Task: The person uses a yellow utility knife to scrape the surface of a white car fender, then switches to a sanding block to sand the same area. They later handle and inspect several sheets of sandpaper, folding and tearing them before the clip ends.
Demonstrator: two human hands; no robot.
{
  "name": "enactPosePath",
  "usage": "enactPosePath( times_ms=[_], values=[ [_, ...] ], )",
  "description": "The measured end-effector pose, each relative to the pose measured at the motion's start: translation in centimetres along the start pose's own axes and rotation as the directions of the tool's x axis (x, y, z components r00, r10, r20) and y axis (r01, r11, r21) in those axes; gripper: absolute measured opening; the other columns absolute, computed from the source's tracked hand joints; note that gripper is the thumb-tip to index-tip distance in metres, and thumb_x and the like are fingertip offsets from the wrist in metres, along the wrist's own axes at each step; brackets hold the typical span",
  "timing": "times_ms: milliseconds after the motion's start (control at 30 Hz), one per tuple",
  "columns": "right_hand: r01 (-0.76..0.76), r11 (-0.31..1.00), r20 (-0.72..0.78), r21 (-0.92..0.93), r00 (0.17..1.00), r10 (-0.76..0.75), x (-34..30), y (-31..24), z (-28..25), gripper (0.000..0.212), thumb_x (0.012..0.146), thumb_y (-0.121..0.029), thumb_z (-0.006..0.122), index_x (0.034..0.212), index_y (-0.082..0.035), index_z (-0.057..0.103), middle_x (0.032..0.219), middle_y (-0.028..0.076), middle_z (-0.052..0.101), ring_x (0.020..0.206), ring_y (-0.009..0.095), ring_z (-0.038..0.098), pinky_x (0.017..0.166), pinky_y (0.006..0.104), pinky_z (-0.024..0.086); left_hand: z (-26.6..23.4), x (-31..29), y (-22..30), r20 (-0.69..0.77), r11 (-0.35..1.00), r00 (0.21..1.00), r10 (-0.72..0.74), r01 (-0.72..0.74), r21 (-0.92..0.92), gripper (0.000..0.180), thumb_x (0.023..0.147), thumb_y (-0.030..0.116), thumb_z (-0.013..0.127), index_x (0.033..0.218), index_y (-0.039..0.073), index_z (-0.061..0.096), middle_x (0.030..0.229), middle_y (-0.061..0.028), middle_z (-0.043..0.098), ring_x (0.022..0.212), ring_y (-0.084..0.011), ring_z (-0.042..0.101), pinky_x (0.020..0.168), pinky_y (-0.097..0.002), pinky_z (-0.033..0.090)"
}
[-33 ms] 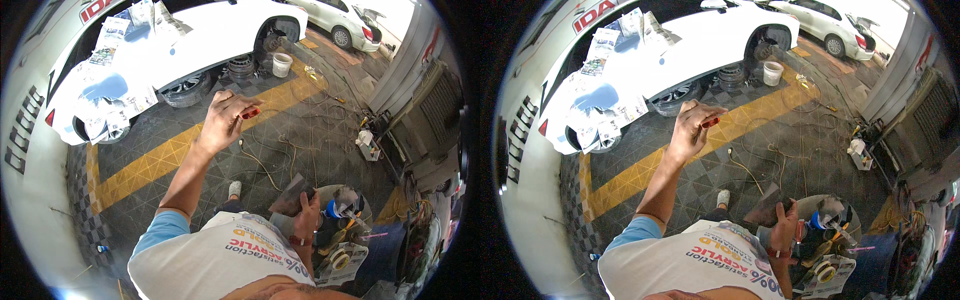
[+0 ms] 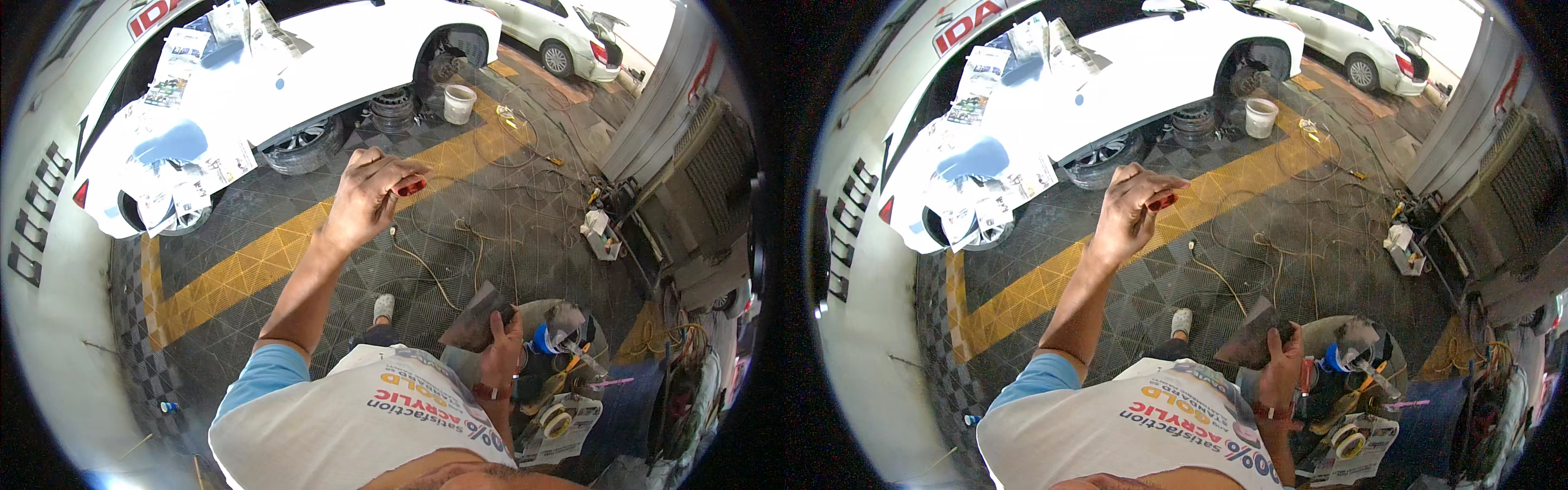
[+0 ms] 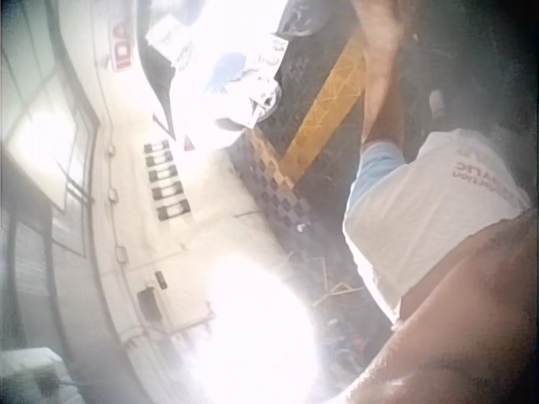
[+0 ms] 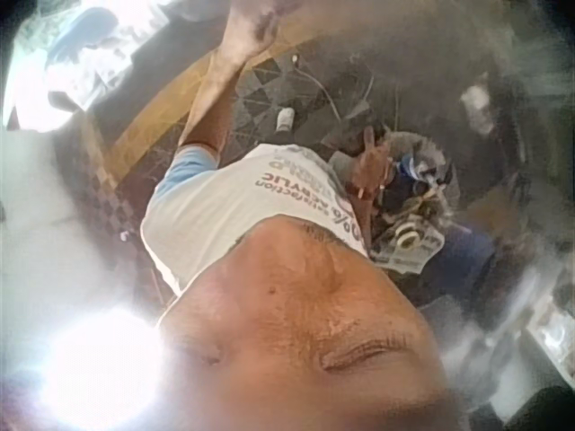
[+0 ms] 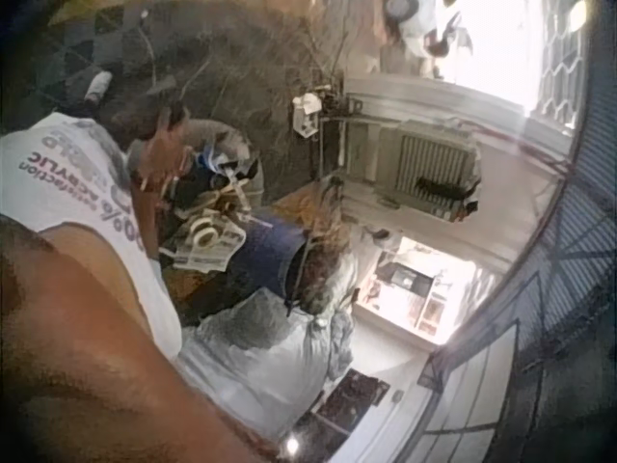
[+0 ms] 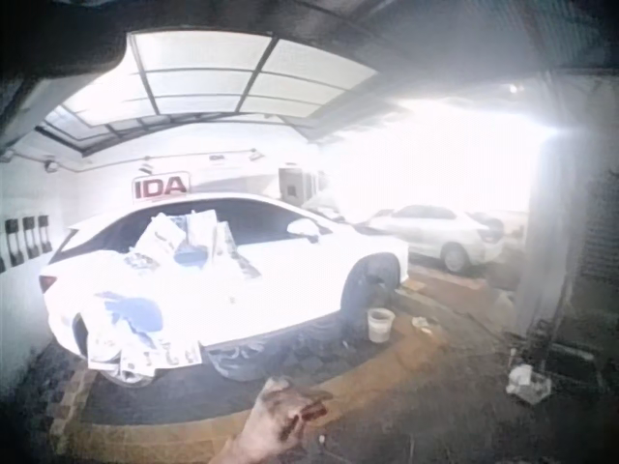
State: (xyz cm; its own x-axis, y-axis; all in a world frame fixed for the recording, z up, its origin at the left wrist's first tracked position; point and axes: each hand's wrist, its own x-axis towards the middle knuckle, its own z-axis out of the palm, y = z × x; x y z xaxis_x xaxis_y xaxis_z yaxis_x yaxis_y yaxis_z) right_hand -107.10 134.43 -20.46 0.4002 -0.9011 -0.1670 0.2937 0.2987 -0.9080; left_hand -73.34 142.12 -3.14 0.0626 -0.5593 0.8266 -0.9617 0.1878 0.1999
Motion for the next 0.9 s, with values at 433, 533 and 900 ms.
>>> enactPosePath(
  times_ms=[433, 533, 900],
  values=[
    [0.062, 0.998, 0.079, 0.028, 0.995, -0.064, 0.7, -2.1, 1.7, 0.027, 0.107, -0.012, 0.071, 0.131, -0.006, 0.06, 0.118, 0.002, 0.07, 0.105, 0.014, 0.066, 0.094, 0.0316, 0.055, 1.4, -1.0, 0.5, 0.004, 0.997, 1.0, 0.022, -0.022, -0.078, 0.026, 0.078, -0.004, 0.075, 0.102, 0.006, 0.075, 0.089, -0.0077, 0.076, 0.075, -0.0269, 0.064, 0.081, -0.0395, 0.047],
    [0.103, 0.995, 0.146, 0.005, 0.984, -0.102, 1.3, -3.7, 3.3, 0.026, 0.107, -0.012, 0.07, 0.13, -0.005, 0.06, 0.116, 0.002, 0.07, 0.104, 0.012, 0.065, 0.093, 0.0302, 0.055, 0.9, -0.9, 0.8, 0.009, 0.999, 1.0, 0.028, -0.028, -0.023, 0.021, 0.08, -0.003, 0.076, 0.099, 0.005, 0.073, 0.089, -0.0069, 0.075, 0.075, -0.0266, 0.063, 0.081, -0.0393, 0.046],
    [0.217, 0.976, 0.39, 0.01, 0.898, -0.204, 2.8, -8.2, 8.9, 0.024, 0.108, -0.014, 0.07, 0.125, -0.004, 0.059, 0.108, 0.002, 0.07, 0.095, 0.009, 0.064, 0.085, 0.0275, 0.054, -0.5, -2.4, 0.3, 0.032, 0.994, 0.997, 0.07, -0.073, 0.083, 0.02, 0.085, -0.008, 0.072, 0.096, 0.009, 0.068, 0.084, -0.0033, 0.071, 0.076, -0.0242, 0.06, 0.081, -0.0399, 0.044]
  ],
)
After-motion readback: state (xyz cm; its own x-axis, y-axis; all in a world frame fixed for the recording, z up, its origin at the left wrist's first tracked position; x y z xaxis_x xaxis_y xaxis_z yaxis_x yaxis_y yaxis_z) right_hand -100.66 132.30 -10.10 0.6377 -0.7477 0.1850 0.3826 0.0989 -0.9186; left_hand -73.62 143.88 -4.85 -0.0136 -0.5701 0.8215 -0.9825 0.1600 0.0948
